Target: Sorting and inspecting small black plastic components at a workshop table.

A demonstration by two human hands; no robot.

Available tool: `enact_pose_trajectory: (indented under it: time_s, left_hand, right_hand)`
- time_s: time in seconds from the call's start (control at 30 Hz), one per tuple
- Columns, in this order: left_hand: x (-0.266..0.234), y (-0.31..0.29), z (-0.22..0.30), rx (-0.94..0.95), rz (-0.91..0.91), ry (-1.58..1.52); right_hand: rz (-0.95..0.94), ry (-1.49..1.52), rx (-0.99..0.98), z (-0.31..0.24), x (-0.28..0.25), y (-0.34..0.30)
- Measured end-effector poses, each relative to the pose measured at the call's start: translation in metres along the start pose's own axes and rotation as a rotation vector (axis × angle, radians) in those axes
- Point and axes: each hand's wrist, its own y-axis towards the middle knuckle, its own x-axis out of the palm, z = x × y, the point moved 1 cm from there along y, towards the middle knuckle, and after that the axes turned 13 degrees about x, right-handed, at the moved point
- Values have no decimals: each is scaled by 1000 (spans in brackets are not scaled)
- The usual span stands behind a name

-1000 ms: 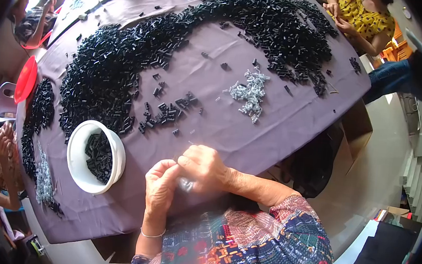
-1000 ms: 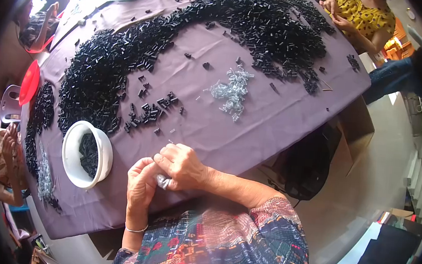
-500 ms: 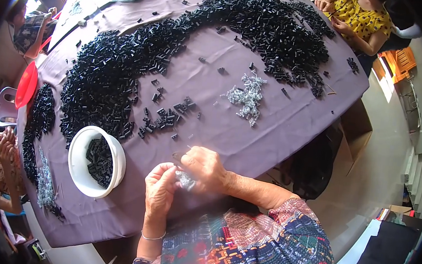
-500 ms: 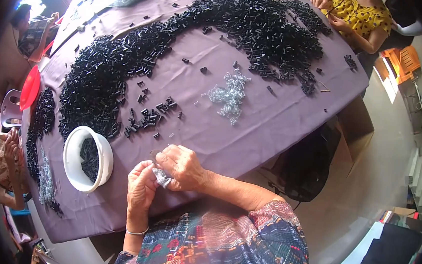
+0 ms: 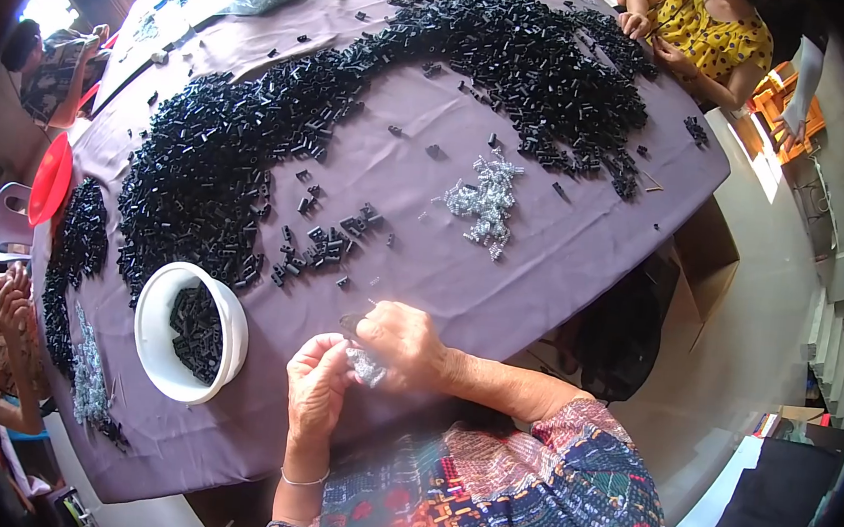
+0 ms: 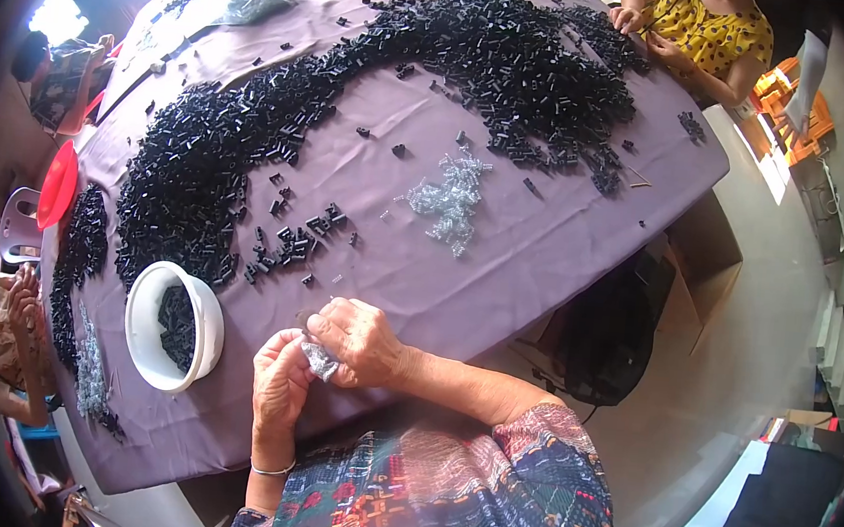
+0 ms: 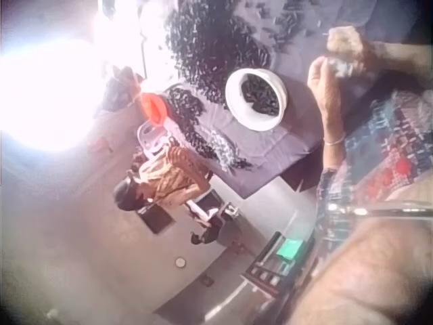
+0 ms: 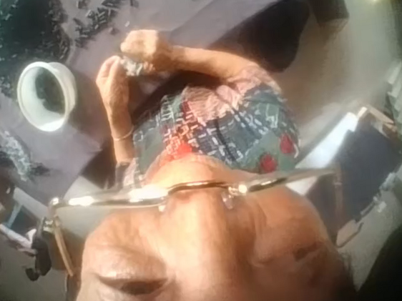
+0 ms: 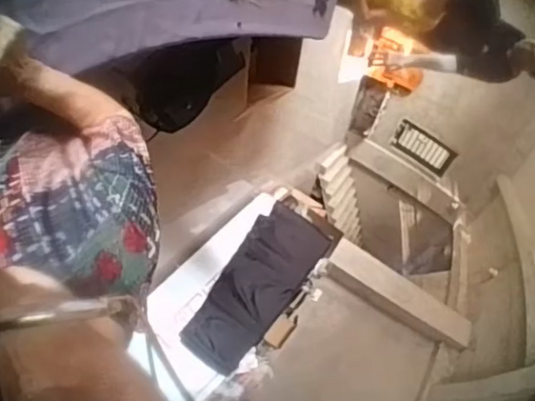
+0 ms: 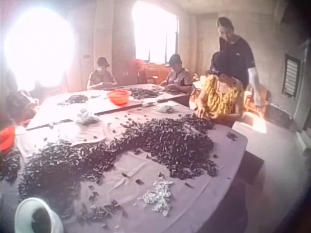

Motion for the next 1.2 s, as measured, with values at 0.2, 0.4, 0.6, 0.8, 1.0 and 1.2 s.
enact_pose_trajectory:
  time_s: [0.2, 0.4, 0.6, 0.8, 1.0, 1.2]
  left_hand:
    - [-3, -1, -3, 1, -26, 2]
    - [2, 2, -2, -16, 2, 169]
    - [19, -15, 29, 317, 25, 383]
    - [-3, -11, 88, 971, 318, 1156]
    - [-25, 7, 99, 1147, 372, 1768]
    - [24, 23, 42, 1052, -117, 1463]
  right_hand:
    - [10, 22, 27, -4, -4, -2]
    - [63, 136, 54, 9, -6, 0]
    - [208, 212, 620, 16, -14, -1]
    - [298, 225, 574, 16, -13, 1]
    - [272, 35, 551, 14, -34, 12]
    - [116, -185, 469, 16, -51, 23]
